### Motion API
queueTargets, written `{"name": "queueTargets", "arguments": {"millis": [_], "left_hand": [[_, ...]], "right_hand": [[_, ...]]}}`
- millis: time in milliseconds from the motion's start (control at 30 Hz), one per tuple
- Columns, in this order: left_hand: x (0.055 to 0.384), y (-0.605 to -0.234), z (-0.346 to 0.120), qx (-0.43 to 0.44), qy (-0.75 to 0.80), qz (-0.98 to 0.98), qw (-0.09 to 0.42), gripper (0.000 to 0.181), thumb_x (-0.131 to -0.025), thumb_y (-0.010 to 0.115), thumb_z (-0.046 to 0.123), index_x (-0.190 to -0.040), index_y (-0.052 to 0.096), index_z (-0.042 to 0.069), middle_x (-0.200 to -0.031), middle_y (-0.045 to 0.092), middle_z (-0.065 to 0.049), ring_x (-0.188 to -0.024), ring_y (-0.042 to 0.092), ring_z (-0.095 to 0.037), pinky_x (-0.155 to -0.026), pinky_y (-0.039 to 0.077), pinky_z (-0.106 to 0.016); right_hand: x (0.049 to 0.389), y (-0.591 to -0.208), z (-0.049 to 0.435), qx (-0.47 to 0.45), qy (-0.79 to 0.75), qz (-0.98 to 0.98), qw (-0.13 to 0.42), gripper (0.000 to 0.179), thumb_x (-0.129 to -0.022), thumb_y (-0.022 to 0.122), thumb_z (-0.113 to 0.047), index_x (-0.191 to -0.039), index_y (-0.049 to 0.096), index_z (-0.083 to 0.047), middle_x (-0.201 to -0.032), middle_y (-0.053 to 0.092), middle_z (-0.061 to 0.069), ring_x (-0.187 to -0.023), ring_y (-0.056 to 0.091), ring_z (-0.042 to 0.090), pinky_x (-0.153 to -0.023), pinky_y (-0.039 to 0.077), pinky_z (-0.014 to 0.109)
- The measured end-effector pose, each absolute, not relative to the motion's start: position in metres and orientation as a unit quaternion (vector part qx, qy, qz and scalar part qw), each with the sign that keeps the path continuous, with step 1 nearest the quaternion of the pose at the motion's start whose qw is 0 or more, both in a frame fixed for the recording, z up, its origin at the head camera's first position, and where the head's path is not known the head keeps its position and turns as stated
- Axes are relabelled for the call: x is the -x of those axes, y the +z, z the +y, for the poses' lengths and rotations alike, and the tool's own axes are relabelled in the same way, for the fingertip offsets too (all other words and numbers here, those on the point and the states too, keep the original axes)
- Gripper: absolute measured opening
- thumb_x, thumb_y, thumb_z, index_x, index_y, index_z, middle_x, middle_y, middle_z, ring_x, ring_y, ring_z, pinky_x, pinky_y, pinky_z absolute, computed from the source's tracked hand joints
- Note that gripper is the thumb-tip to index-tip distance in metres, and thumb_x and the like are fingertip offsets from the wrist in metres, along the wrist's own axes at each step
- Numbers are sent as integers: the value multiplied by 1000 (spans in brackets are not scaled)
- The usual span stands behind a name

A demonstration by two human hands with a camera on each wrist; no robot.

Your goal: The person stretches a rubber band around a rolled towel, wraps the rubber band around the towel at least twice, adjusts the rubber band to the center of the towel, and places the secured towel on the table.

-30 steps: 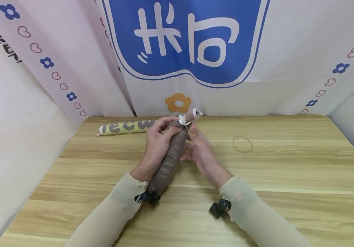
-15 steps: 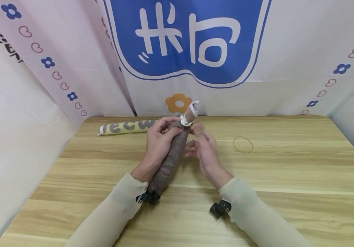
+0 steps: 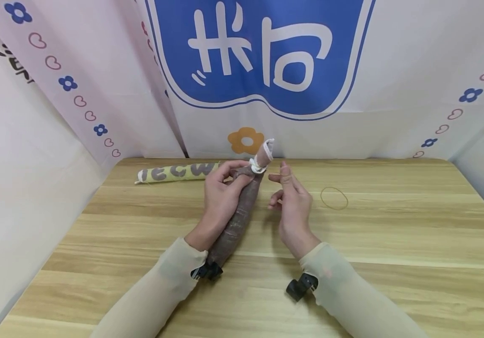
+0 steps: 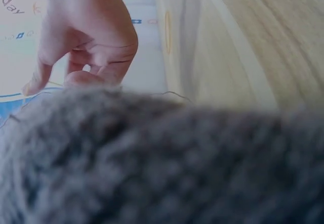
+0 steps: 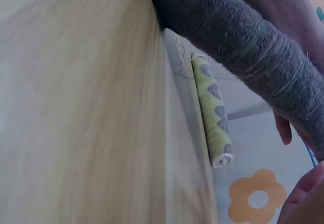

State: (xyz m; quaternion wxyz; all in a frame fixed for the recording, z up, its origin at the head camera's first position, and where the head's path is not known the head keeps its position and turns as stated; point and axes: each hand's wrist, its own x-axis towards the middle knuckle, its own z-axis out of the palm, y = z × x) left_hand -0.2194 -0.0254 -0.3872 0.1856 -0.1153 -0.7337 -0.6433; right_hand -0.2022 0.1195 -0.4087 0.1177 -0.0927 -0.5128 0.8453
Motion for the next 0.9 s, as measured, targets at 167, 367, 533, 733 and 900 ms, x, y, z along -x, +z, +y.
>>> {"name": "queueTargets", "arguments": {"millis": [167,367,533,733,900], "left_hand": [[221,-387,-27,105,-635,-738,201,22,-93,75,6,-112,81,13,-80,63,-2,-65,52,-11,-52,44,-24],[221,-385,-27,96,-636,-738,202,22,-92,75,6,-113,80,13,-80,63,-2,-67,53,-11,-53,46,-25],[219,-384,-27,99,-640,-734,204,23,-93,74,7,-115,79,13,-84,65,-3,-63,55,-12,-55,48,-26],[219,-384,-28,107,-625,-743,215,22,-95,74,8,-116,78,12,-86,66,-3,-66,57,-12,-57,48,-26],[218,-382,-30,128,-581,-767,240,20,-94,76,9,-114,79,12,-82,68,-1,-61,59,-14,-55,49,-26]], "right_hand": [[200,-408,117,38,839,-522,146,51,-107,61,-42,-152,60,-18,-110,75,2,-53,53,8,-51,49,20],[197,-408,115,2,836,-534,126,65,-101,66,-51,-153,58,-13,-117,74,5,-55,56,9,-52,50,22],[195,-407,114,-6,838,-542,58,77,-100,62,-61,-155,53,-8,-125,67,9,-57,57,9,-53,52,23],[193,-406,113,-34,831,-553,38,87,-91,68,-68,-156,54,-12,-134,61,16,-60,58,10,-53,53,23],[192,-404,114,-60,818,-570,57,102,-83,74,-71,-160,48,-9,-147,57,19,-61,61,11,-53,54,24]]}}
